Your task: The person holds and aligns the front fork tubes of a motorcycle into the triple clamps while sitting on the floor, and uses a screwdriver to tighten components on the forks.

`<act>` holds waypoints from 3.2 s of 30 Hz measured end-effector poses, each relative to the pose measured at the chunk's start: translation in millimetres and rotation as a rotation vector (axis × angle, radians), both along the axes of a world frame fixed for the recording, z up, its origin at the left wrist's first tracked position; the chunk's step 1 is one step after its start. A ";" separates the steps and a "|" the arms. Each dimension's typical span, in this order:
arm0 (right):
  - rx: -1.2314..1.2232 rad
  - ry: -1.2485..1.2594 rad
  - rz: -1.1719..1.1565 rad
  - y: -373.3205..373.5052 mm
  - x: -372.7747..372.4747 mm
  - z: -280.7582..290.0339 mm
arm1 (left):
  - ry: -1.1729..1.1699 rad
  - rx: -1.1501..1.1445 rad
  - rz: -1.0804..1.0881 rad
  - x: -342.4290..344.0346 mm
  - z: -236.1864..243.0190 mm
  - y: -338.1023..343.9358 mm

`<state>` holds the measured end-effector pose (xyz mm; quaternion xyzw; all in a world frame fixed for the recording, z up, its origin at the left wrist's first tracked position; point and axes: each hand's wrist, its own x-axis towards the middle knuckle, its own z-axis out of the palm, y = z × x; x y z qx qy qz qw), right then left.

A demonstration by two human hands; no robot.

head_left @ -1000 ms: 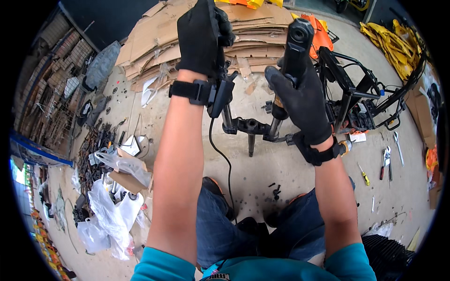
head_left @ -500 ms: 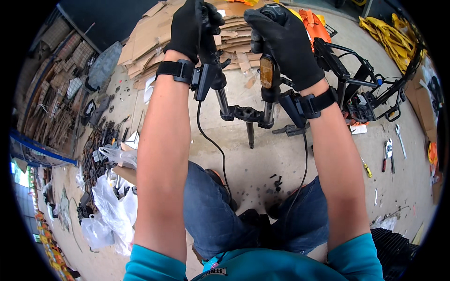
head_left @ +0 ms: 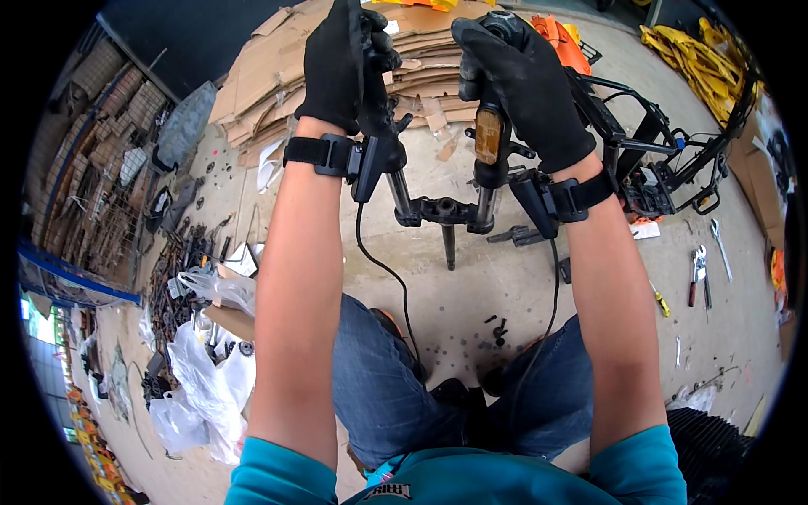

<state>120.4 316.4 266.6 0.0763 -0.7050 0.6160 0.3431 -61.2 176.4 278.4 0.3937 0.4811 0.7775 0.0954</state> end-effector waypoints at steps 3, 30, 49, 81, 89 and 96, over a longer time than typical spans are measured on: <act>-0.014 -0.011 -0.013 -3.4 -0.3 3.0 | -0.022 -0.041 0.065 1.3 -1.4 -3.2; 0.002 0.045 -0.147 -14.0 -15.5 4.3 | -0.322 -0.036 -0.184 6.5 27.2 -14.6; -0.126 -0.018 -0.225 -27.5 -15.3 11.7 | -0.141 -0.028 0.097 12.4 16.3 -7.9; 0.078 -0.074 0.096 -49.0 67.7 -45.7 | 0.007 0.197 0.320 113.5 18.5 -53.4; 0.042 -0.142 0.037 -56.2 66.5 -48.9 | 0.149 0.156 0.309 95.7 9.6 -58.4; -0.048 -0.194 0.019 -52.9 63.9 -51.9 | 0.182 0.062 0.373 97.4 15.3 -55.4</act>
